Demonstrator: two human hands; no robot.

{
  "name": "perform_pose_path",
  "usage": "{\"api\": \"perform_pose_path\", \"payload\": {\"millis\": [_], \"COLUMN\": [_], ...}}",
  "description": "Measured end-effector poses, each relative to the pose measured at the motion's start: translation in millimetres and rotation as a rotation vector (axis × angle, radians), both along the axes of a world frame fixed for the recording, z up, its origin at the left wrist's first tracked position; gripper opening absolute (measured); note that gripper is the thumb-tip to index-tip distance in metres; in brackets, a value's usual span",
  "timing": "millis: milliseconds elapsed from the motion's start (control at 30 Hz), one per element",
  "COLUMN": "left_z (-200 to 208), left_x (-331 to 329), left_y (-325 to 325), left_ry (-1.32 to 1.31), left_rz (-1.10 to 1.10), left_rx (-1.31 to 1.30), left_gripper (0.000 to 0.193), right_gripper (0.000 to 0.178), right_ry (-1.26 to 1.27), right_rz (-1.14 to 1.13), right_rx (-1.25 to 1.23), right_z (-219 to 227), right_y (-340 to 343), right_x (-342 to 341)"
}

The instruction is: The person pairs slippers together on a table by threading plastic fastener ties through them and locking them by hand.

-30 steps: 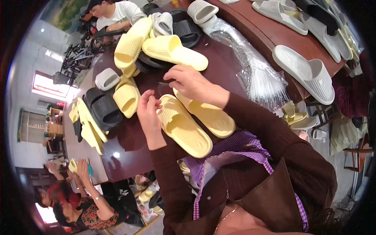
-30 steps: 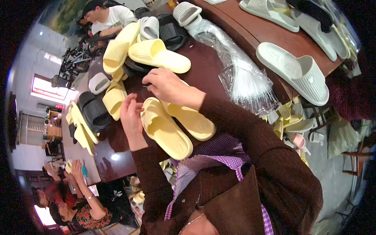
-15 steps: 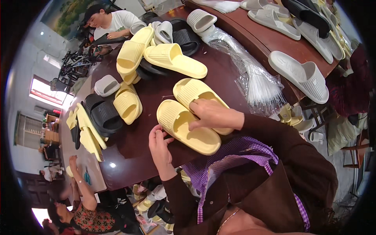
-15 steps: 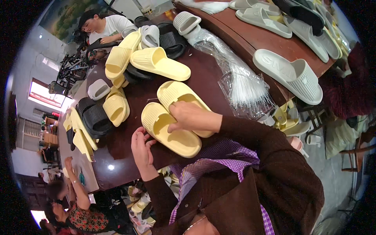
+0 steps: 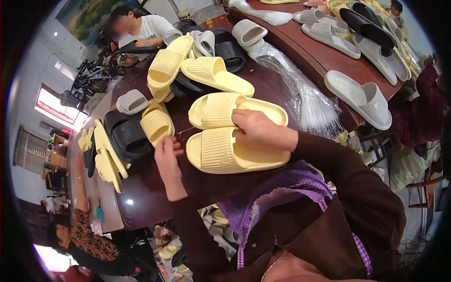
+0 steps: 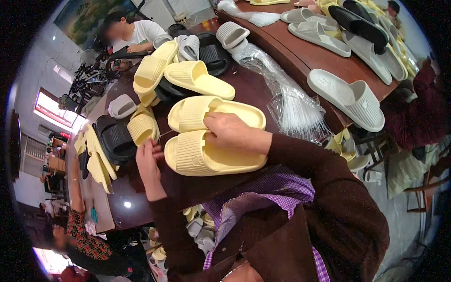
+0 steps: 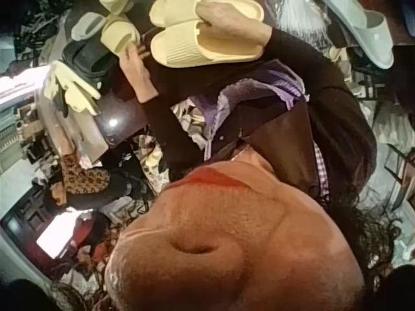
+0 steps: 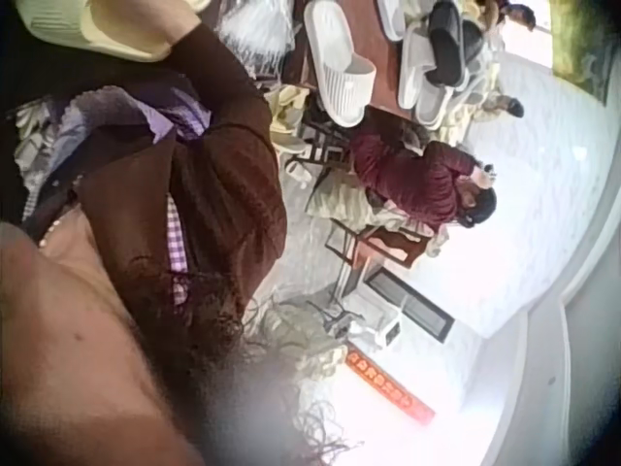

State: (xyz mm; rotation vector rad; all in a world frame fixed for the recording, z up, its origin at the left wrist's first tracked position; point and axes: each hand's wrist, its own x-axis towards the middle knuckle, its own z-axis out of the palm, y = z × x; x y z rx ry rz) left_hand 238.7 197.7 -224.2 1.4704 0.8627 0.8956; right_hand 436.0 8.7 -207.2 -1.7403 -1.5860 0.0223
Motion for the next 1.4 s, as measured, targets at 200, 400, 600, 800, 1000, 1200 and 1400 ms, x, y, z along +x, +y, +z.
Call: {"api": "perform_pose_path", "payload": {"millis": [200,400,600,800,1000,1200,1400], "left_z": [26.8,20.6,26.7,33.8,62.6,67.5,50.3], "left_x": [73.5,129.6,117.6,117.3,111.7,119.9,131.7], "left_y": [111.9,171.9,176.5,203.6,104.5,53.9,-28.0], "left_ry": [-0.096,-0.112,-0.218,-0.527,-0.702,-0.833,-0.876], "left_rz": [-0.146,-0.240,-0.229,-0.266,-0.352,-0.385,-0.288], "left_rx": [-0.123,-0.162,-0.061,-0.593,-0.546,-0.679,-0.531], "left_gripper": [0.036,0.040,0.035,0.030,0.034,0.030,0.033], "right_gripper": [0.013,0.013,0.013,0.016,0.020,0.019,0.043], "right_ry": [0.000,0.035,-0.291,-0.579,-0.824,-0.556,-0.061], "right_rz": [0.068,0.079,-0.313,-0.723,-0.767,-0.544,0.157], "right_rx": [0.089,0.036,-0.009,-0.206,-0.369,-0.075,-0.147], "right_z": [19.1,56.4,112.3,110.4,70.3,112.0,76.9], "right_y": [-14.8,-55.3,-73.6,-115.4,-142.5,-65.5,29.8], "right_x": [6.6,35.3,145.5,358.3,363.8,302.2,162.3]}}
